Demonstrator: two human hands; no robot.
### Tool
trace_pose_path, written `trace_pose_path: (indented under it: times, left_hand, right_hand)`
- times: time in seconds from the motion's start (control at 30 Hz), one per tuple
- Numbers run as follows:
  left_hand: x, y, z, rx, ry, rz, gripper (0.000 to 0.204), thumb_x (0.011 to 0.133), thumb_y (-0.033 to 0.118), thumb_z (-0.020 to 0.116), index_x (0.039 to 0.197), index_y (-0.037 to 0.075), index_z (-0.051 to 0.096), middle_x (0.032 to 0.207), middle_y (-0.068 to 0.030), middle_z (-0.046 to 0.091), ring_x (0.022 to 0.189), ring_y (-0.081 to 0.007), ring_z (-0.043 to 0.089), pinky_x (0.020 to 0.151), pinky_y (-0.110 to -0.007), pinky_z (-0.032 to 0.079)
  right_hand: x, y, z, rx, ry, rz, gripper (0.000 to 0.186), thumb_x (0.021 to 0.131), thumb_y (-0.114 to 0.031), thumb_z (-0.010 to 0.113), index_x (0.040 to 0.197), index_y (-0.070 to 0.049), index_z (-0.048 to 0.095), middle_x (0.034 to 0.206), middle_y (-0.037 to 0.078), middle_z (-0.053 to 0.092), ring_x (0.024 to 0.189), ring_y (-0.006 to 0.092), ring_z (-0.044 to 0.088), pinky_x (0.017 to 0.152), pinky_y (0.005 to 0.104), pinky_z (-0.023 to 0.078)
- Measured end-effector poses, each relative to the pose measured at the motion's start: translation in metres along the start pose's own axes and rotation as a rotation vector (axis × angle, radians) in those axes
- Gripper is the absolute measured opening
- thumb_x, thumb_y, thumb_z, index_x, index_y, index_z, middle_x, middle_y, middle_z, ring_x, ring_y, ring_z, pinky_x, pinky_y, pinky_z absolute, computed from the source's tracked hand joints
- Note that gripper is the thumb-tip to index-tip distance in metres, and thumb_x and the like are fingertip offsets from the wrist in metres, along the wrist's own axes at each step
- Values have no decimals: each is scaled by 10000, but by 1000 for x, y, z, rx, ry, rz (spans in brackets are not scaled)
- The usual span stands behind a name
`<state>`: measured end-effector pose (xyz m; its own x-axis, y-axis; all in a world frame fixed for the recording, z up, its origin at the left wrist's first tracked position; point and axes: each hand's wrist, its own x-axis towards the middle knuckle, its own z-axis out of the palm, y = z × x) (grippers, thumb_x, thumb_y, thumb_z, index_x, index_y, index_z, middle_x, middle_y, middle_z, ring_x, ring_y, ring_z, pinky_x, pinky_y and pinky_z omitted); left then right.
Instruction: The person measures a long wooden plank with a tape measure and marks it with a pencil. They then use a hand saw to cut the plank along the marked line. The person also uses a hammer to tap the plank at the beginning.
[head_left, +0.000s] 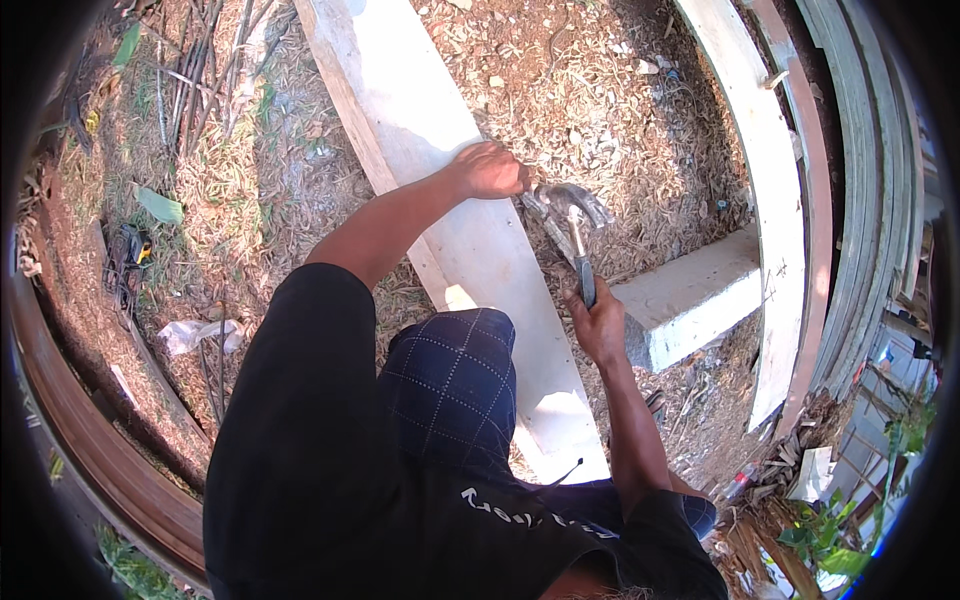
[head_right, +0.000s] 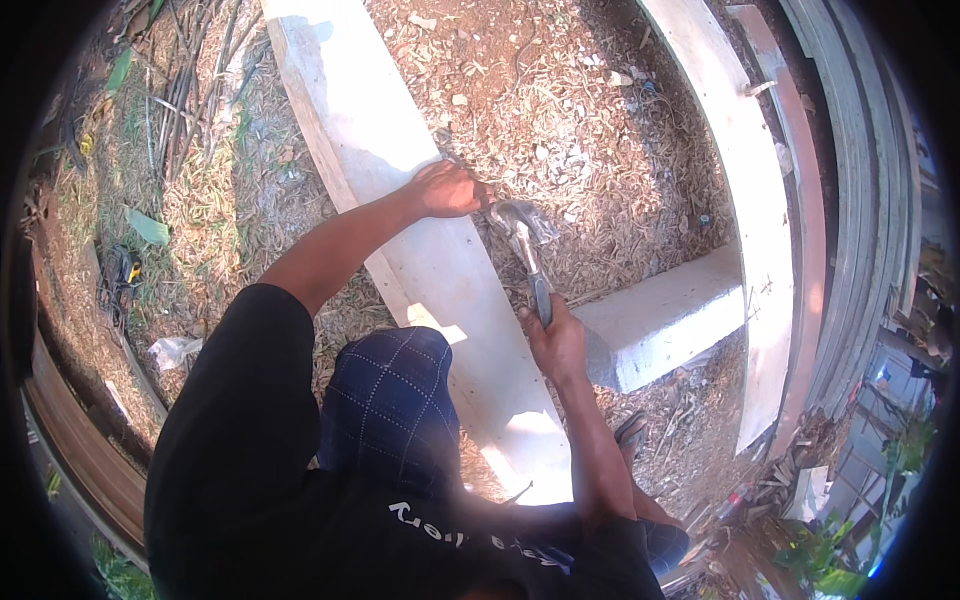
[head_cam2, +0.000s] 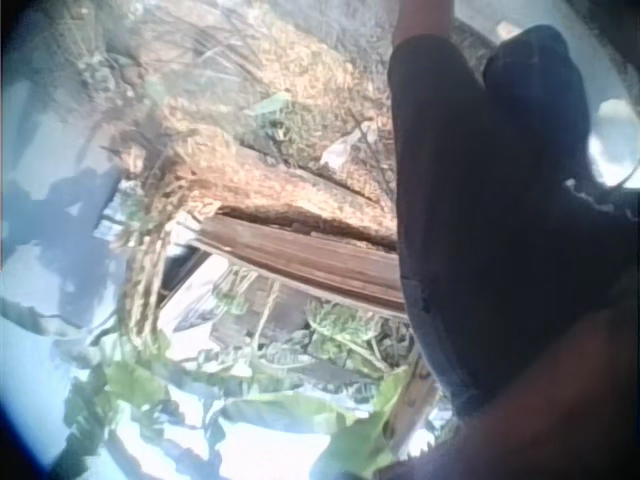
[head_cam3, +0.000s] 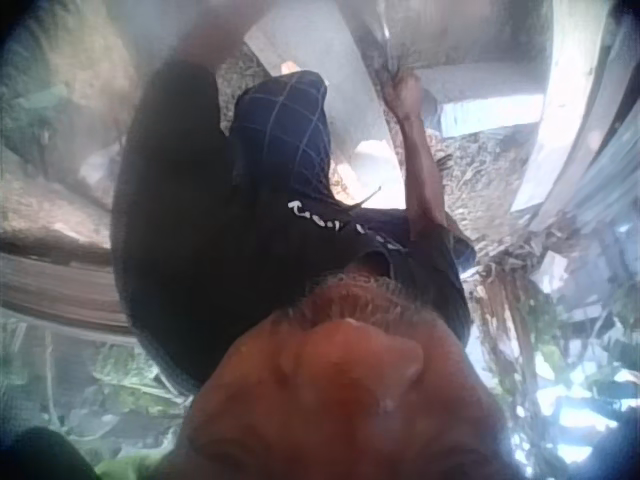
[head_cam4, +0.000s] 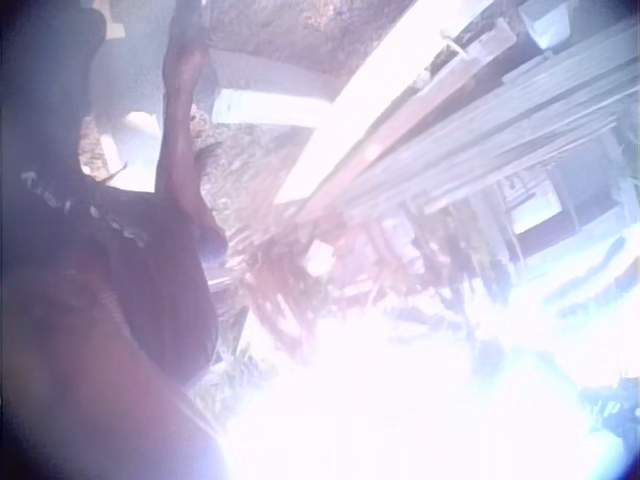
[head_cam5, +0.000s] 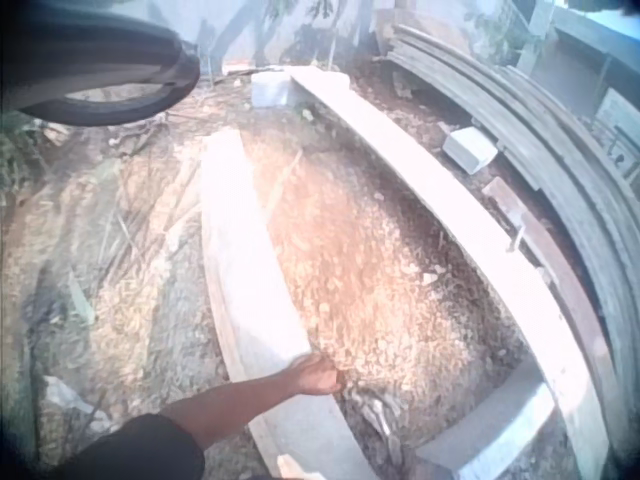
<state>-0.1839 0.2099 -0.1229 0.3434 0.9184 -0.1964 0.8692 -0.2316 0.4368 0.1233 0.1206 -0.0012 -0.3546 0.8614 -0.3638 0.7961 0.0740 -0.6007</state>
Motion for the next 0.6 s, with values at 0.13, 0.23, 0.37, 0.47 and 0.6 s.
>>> trace_pose_path:
  times: [0.13, 0.23, 0.37, 0.47, 0.6]
  left_hand:
    - [-6, 14, -26, 18, -169, 2, 394, 1048, 481, 451, 1289, 263, 674, 1032, -115, 749, 957, -350, 701, 885, -493, 532]
    - [-10, 21, -29, -109, -35, -43, 360, 1045, 427, 480, 1311, 257, 653, 995, -131, 746, 943, -357, 701, 879, -503, 525]
    - [1, 4, -9, -151, 233, -24, 369, 1036, 421, 496, 1341, 257, 624, 1040, -109, 748, 967, -354, 695, 910, -475, 531]
    - [-8, 2, -6, -173, 270, -32, 371, 1036, 369, 517, 1379, 250, 596, 1065, -113, 740, 981, -357, 677, 930, -469, 516]
    - [-17, 1, -3, -213, 431, -13, 352, 1039, 296, 520, 1369, 206, 604, 955, -134, 736, 923, -357, 668, 892, -480, 505]
  right_hand:
    - [-18, -67, -54, 655, 304, -416, 232, 969, -225, 724, 962, -47, 575, 746, 96, 624, 595, 167, 592, 573, 345, 514]
    - [-15, -76, -39, 873, 429, -804, 246, 982, -202, 698, 938, -60, 502, 727, 104, 590, 612, 231, 603, 542, 379, 513]
    - [-15, 14, 12, -225, -87, -39, 254, 967, -242, 696, 1045, -29, 581, 836, 216, 681, 734, 405, 688, 650, 458, 541]
    - [-16, -40, -6, -103, -142, 21, 305, 948, -272, 723, 1063, -15, 607, 842, 201, 687, 778, 365, 686, 675, 440, 531]
    - [-25, -84, -39, 239, 196, -466, 215, 946, -205, 751, 938, -52, 601, 734, 63, 619, 648, 168, 594, 596, 320, 476]
